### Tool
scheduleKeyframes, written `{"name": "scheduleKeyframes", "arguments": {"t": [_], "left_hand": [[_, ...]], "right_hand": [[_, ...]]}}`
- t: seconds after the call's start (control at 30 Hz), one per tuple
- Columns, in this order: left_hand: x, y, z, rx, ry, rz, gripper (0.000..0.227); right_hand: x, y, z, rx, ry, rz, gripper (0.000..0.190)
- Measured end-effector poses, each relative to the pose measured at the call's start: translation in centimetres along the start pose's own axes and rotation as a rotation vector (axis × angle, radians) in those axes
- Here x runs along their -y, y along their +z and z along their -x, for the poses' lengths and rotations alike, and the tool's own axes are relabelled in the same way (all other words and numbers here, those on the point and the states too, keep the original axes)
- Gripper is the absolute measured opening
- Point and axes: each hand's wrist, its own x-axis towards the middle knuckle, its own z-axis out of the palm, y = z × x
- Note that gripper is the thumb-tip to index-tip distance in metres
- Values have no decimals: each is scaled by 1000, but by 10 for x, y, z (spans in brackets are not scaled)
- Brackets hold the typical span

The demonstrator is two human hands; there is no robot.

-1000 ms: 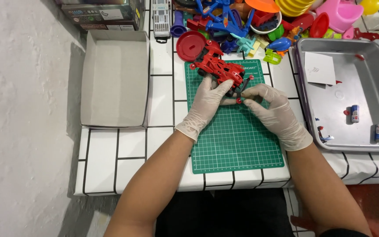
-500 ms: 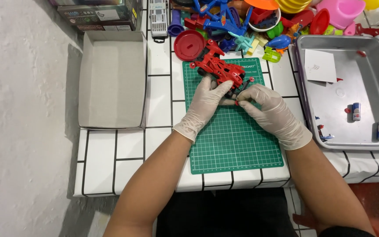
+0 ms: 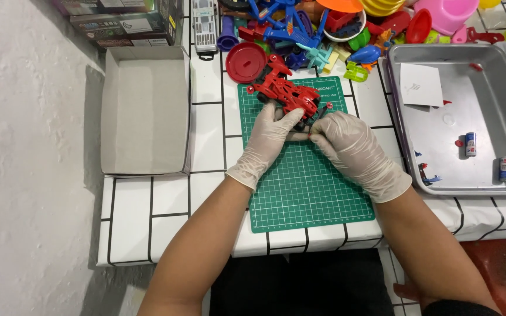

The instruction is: The person assembles a red toy car by attaching small wheels to its chassis on a green cutting mat. They then place the completed toy into a gray box with a sticker. The person subsequently opens a new box containing a blue toy car and begins to assemble its black chassis.

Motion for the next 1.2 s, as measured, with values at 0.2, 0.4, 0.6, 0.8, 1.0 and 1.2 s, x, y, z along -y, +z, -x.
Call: {"name": "scheduleKeyframes", "arguments": {"t": [0.2,0.4,0.6,0.8,1.0,1.2], "left_hand": [[-7,4,4,5,12,-3,75],[-9,3,9,78,44,-15,68],[-16,0,20,134,120,-310,65],[-25,3,32,190,92,-384,67],[-34,9,38,116,47,-471,58],[-61,12,74,-159,90,-596,57]], "right_hand": [[1,-1,2,-8,32,-49,6],[-6,-10,11,-306,276,-337,19],[-4,-16,8,-371,380,-460,19],[15,-11,3,-167,628,-870,37],[4,-12,6,-149,738,-941,39],[27,-3,0,-150,776,-1071,41]]}}
